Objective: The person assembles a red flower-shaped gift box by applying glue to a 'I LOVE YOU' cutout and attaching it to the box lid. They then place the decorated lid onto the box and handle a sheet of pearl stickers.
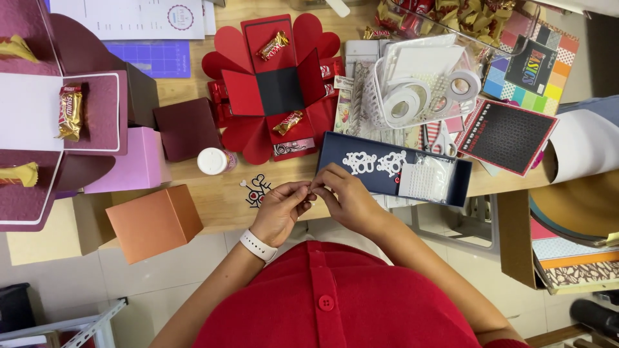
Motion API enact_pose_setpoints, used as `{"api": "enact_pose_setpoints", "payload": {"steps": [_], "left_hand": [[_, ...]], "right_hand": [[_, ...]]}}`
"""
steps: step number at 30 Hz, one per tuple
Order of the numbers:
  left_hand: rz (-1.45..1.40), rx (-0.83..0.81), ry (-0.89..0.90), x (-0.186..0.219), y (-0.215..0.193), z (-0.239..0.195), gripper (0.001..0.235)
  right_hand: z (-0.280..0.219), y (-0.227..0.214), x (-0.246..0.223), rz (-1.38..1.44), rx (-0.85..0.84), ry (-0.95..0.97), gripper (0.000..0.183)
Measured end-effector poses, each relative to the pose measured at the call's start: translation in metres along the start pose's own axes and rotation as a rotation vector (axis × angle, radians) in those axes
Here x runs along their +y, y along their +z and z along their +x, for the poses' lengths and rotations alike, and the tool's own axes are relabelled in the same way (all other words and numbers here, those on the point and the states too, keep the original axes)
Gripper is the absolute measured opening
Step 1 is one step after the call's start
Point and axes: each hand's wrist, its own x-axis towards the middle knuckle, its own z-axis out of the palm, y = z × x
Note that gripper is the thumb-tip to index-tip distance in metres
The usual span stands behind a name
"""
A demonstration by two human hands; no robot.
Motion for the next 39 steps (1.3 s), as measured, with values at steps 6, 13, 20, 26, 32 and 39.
{"api": "enact_pose_setpoints", "payload": {"steps": [6,13,20,26,32,39], "left_hand": [[0.019,0.004,-0.007,-0.008,-0.008,0.006,0.018],[0.116,-0.002,0.013,0.001,-0.004,0.001,0.017],[0.088,-0.051,-0.017,0.002,-0.009,0.001,0.017],[0.073,-0.001,0.009,-0.002,-0.013,0.003,0.019],[0.135,0.023,0.042,-0.005,-0.017,0.003,0.016],[0.135,0.055,0.082,-0.005,-0.017,-0.001,0.014]], "right_hand": [[0.000,0.004,0.000,-0.085,0.042,-0.049,0.008],[0.000,0.007,0.005,-0.019,0.145,0.044,0.007],[0.002,-0.009,0.010,0.210,0.086,0.256,0.015],[-0.010,0.009,0.013,-0.130,0.134,-0.162,0.005],[-0.008,0.014,0.015,-0.297,0.129,-0.337,0.004],[-0.003,0.021,0.017,-0.437,0.114,-0.496,0.009]]}}
